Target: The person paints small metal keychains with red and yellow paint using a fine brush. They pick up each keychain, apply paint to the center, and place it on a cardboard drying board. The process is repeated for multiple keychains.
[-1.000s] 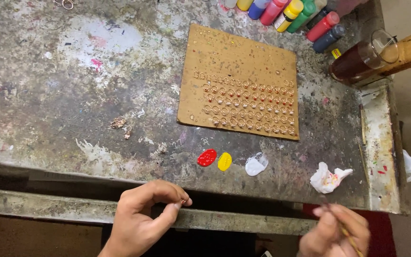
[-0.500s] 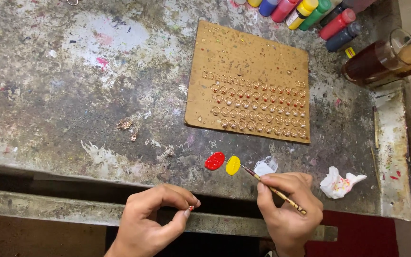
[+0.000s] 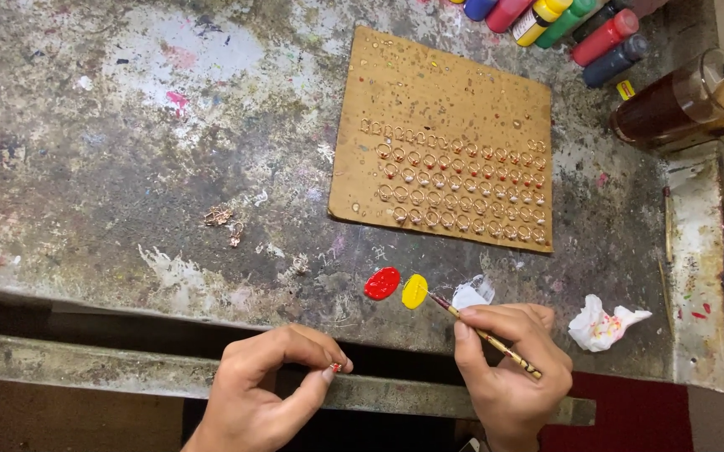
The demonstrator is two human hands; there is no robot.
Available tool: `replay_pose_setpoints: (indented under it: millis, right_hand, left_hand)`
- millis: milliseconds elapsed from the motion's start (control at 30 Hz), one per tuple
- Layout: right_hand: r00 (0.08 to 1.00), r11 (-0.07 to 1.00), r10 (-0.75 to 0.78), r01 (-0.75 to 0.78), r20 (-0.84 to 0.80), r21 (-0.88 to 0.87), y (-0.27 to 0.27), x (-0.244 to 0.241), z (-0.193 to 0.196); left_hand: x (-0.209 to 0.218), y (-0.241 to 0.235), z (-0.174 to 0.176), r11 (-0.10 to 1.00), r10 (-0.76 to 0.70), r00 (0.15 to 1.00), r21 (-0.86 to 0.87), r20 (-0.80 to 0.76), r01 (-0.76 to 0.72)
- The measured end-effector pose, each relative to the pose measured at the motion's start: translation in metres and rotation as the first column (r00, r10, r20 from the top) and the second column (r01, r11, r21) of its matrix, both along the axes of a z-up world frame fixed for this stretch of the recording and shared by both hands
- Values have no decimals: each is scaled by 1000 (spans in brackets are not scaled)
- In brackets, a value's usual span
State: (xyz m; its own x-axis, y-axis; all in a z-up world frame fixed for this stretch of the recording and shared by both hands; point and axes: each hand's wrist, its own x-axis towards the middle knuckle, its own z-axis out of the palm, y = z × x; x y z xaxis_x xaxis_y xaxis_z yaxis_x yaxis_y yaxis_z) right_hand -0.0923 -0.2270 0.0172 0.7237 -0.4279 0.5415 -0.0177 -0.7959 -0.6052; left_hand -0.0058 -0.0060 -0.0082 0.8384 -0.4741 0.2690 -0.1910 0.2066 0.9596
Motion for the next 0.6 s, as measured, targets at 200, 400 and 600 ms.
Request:
replay_pose_setpoints:
  millis: [200,400,600]
  right_hand:
    - [996,994,-15,5,88,111,-2,-8,-10]
    - [810,802,291,-497,509,332,13,-43,-59]
    - [916,657,223,-394,333,642,75,-33,-36]
  left_hand:
    - [-1,1,-4,1000,-7,1000,-4,-12,7]
    - [0,3,2,998,-52,995,-45,-88,48]
    - [1,4,10,996,-83,991,-35,-107,80]
